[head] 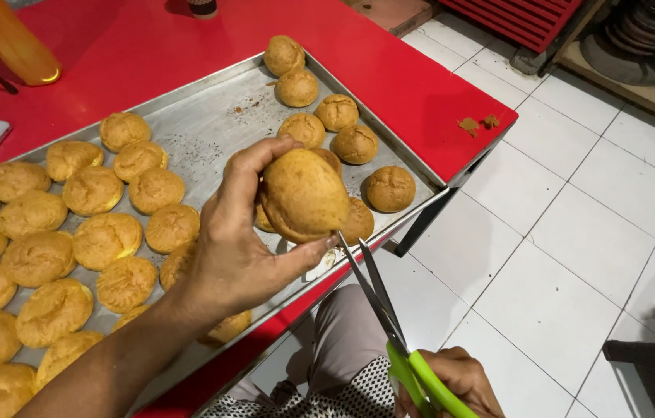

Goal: Using scissors to cut a slit into baked cream puffs on a baking tray to prepare them for filling.

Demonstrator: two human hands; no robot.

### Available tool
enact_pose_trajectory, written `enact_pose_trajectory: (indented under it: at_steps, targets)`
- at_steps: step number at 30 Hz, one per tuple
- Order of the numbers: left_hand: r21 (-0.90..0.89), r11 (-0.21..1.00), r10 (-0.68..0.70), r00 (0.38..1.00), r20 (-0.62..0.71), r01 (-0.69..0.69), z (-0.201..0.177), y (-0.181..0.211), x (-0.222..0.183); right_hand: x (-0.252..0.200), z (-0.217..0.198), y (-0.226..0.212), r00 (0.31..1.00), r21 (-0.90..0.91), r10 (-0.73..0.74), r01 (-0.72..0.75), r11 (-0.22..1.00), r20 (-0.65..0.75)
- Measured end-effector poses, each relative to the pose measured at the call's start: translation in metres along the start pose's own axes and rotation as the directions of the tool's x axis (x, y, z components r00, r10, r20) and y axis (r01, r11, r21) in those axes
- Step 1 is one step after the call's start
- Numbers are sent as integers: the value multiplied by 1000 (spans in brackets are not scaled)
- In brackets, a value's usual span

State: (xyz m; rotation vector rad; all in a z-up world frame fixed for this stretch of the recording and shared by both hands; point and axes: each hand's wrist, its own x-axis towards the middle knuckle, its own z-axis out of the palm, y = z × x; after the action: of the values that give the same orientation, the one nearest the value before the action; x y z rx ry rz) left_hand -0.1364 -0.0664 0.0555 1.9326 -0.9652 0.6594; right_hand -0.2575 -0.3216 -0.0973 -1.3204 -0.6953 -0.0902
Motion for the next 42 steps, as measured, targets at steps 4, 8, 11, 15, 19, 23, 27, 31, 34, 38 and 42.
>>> enact_pose_trajectory:
  at_steps: [4,8,11,15,19,23,27,31,34,38,42]
  targets:
    - [-13,1000,-23,1000,-20,22,1,-2,-2,8,5,-20,995,-160,95,-100,982,-39]
    - [-30,1000,1,1000,4,0,2,-7,-4,7,4,-13,998,-14,65,-65,998,-12]
    - [-29,999,22,1000,19,-21,2,-11,-7,5,5,-6,1000,43,27,-27,999,-7]
    - [-27,1000,15,997,78,-13,-2,-6,-7,10,11,-5,1000,85,-11,12,996,-12]
    - [-40,999,23,996,90,-20,2,-11,-11,13,15,-4,1000,143,-6,9,990,-21]
    - [-36,999,43,993,107,-39,3,-13,-15,15,17,-4,1000,146,10,-6,989,-26]
    - [-38,997,76,988,133,-71,4,-12,-16,20,20,-5,998,143,47,-42,989,-32]
    - [-12,997,82,988,134,-82,2,-7,-13,15,23,6,997,111,51,-44,993,-60]
    - [-21,999,50,988,149,-47,-2,0,-9,17,27,7,995,173,17,0,985,-97]
    - [-114,988,-78,976,201,103,-10,14,5,20,30,2,994,218,23,1,976,-110]
    - [-689,604,-487,869,80,402,5,20,-3,22,35,4,989,259,-23,61,964,-146]
